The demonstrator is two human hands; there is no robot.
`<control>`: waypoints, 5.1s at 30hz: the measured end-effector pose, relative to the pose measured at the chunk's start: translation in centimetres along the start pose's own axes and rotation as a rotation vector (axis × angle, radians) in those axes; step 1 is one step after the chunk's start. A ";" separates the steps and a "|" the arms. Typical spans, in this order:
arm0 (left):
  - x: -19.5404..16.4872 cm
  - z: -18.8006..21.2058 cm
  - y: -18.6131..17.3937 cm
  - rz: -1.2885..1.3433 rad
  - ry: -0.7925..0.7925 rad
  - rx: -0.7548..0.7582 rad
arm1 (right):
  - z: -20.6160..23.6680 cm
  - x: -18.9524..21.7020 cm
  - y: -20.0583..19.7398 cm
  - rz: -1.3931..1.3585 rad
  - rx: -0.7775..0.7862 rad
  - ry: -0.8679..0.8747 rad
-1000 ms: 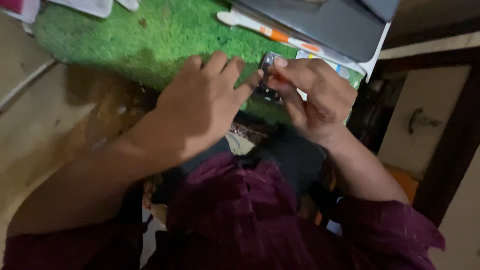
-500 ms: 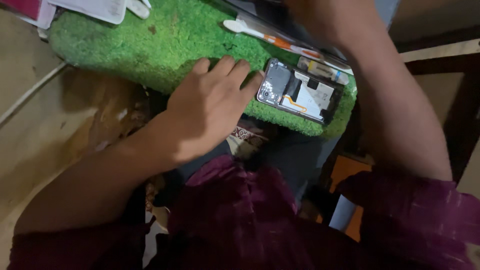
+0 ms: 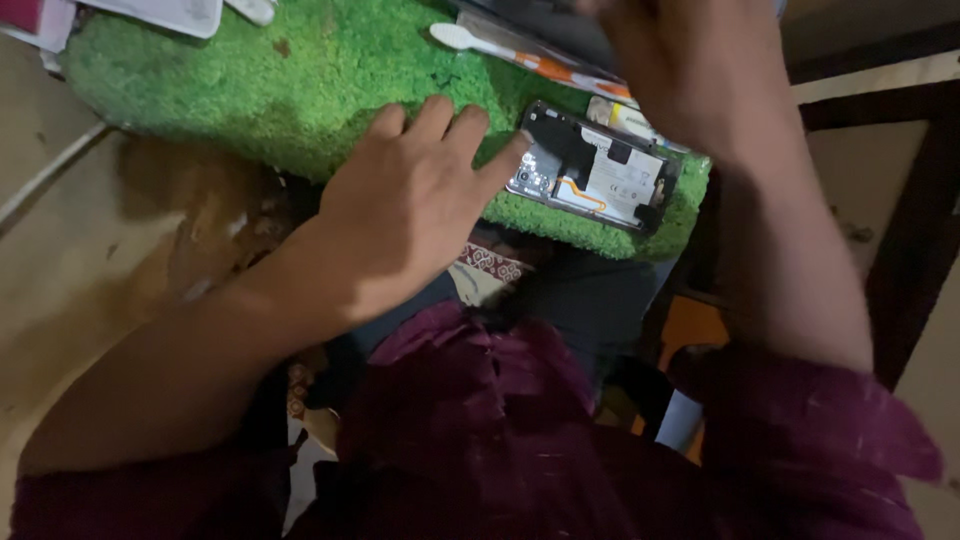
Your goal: The person works on a disassembled smartphone lying on a green mat, holding the phone steady with one hand while using a red-handled screwdriver to pry and work on internal components. They reposition the phone and continue working on the internals throughout the clip.
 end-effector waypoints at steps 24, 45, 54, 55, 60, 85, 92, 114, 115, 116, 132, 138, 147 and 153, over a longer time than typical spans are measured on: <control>-1.3 -1.4 0.8 -0.051 0.013 -0.041 | 7.9 -1.5 2.0 -0.326 -0.173 -0.037; -2.0 -2.1 1.4 -0.080 0.030 -0.010 | 9.7 -4.4 2.2 -1.116 -0.448 -0.231; -1.7 -2.0 1.2 -0.041 0.009 -0.050 | 8.9 -2.6 2.9 -1.005 -0.358 -0.248; -1.7 -2.0 1.3 -0.035 0.008 -0.043 | 8.8 -2.5 2.9 -1.001 -0.351 -0.243; -1.8 -2.0 1.5 -0.038 0.004 -0.046 | 8.7 -2.2 3.0 -0.993 -0.340 -0.239; -1.8 -2.3 1.7 -0.059 -0.010 -0.041 | 8.4 -1.5 2.9 -0.886 -0.353 -0.332; -1.5 -1.7 0.9 0.005 0.018 -0.055 | 8.8 3.2 1.3 -0.287 -0.397 -0.449; -2.9 -0.9 0.0 -0.117 0.041 -0.004 | 8.7 3.1 0.3 -0.293 -0.510 -0.431; -2.7 -0.6 -0.1 -0.108 0.049 -0.006 | 8.5 3.0 0.2 -0.302 -0.501 -0.412; -2.5 -0.3 -0.1 -0.099 0.053 -0.009 | 8.3 2.9 0.1 -0.322 -0.480 -0.396; 1.9 -0.5 -2.4 0.282 -0.140 -0.395 | 9.1 3.3 -0.1 -0.348 -0.554 -0.489; 3.0 -0.5 -2.3 0.363 -0.205 -0.417 | 9.4 2.5 -0.2 -0.292 -0.580 -0.458; 3.7 0.2 -3.2 0.387 -0.246 -0.474 | 9.4 2.7 -0.3 -0.357 -0.534 -0.505; 3.7 0.1 -2.3 0.258 -0.263 -0.426 | 8.8 2.6 0.4 -0.446 -0.471 -0.471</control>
Point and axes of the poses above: each hand's wrist, its own z-axis away from the middle knuckle, its own y-axis out of the palm, x = y × z, the point moved 10 cm from there along -z, towards the middle knuckle, and after that the axes turned 15 degrees about -z, right-handed, at the moved point
